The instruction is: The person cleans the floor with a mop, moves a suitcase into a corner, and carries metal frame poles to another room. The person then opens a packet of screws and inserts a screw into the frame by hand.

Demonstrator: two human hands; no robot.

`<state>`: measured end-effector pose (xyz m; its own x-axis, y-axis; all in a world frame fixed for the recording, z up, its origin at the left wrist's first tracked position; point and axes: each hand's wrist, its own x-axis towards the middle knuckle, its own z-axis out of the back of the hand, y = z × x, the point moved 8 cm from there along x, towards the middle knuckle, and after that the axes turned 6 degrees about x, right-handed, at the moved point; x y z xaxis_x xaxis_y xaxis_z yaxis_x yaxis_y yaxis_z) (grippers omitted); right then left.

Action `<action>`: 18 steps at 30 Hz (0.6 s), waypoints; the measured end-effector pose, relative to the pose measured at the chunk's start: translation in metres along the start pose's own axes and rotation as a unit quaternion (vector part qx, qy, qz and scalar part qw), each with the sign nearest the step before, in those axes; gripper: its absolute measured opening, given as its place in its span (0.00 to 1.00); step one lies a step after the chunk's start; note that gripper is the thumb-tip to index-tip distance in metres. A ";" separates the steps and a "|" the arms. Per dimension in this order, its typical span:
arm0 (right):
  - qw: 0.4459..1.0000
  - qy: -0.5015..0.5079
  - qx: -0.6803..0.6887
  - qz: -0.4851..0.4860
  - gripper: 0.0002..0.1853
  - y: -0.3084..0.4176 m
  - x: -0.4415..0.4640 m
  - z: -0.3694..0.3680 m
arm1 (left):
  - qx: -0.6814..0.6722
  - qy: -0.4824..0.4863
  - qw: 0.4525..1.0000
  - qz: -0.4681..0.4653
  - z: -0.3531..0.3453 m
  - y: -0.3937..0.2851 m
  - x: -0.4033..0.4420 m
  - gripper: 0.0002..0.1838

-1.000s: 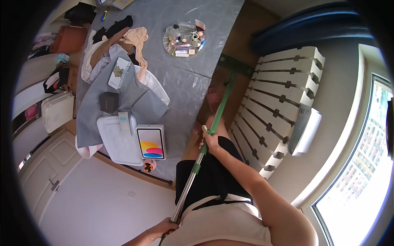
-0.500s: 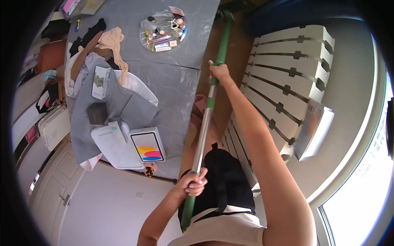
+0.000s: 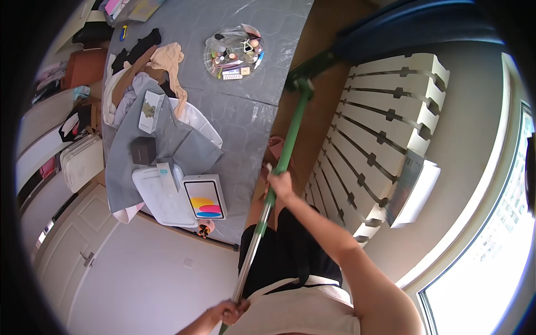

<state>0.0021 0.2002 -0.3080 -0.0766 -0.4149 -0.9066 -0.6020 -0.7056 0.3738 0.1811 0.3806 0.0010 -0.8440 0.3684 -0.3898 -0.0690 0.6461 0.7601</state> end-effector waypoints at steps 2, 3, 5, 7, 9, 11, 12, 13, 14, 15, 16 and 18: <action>0.998 0.013 0.052 0.028 0.05 0.043 0.049 0.005 | 0.101 -0.106 0.989 -0.036 -0.027 -0.059 0.019 0.06; 0.999 -0.007 0.041 0.028 0.06 0.071 0.075 0.012 | 0.098 -0.062 0.992 -0.052 -0.046 -0.091 0.040 0.07; 0.998 -0.044 0.051 0.006 0.05 0.112 0.131 0.039 | 0.127 0.003 0.990 -0.058 -0.067 -0.137 0.085 0.04; 0.996 -0.053 0.044 -0.061 0.06 0.138 0.154 0.058 | 0.162 -0.021 0.984 -0.068 -0.083 -0.157 0.115 0.07; 0.996 -0.034 0.069 -0.047 0.06 0.137 0.155 0.068 | 0.173 -0.059 0.981 -0.070 -0.065 -0.156 0.124 0.08; 0.998 -0.026 0.064 -0.008 0.06 0.102 0.129 0.062 | 0.148 -0.055 0.987 -0.044 -0.024 -0.137 0.109 0.07; 0.995 -0.038 0.087 -0.031 0.06 0.070 0.115 0.056 | 0.152 -0.067 0.986 -0.032 0.003 -0.123 0.091 0.07; 0.991 -0.051 0.109 -0.054 0.06 0.034 0.101 0.051 | 0.155 -0.076 0.985 -0.020 0.031 -0.108 0.071 0.07; 0.990 -0.056 0.121 -0.052 0.05 0.001 0.083 0.043 | 0.137 -0.091 0.986 -0.010 0.057 -0.091 0.048 0.07; 0.987 -0.060 0.135 -0.068 0.05 -0.030 0.061 0.031 | 0.119 -0.107 0.987 -0.002 0.082 -0.073 0.025 0.07; 0.985 -0.066 0.143 -0.072 0.05 -0.058 0.041 0.023 | 0.124 -0.129 0.984 0.006 0.101 -0.055 0.006 0.07; 0.982 -0.065 0.157 -0.080 0.04 -0.115 0.005 0.007 | 0.137 -0.153 0.979 0.007 0.136 -0.021 -0.030 0.08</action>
<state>0.0652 0.2837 -0.3574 -0.0489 -0.2221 -0.9738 -0.8279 -0.5364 0.1640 0.2803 0.4468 -0.0736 -0.6415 0.5341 -0.5507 0.1218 0.7796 0.6143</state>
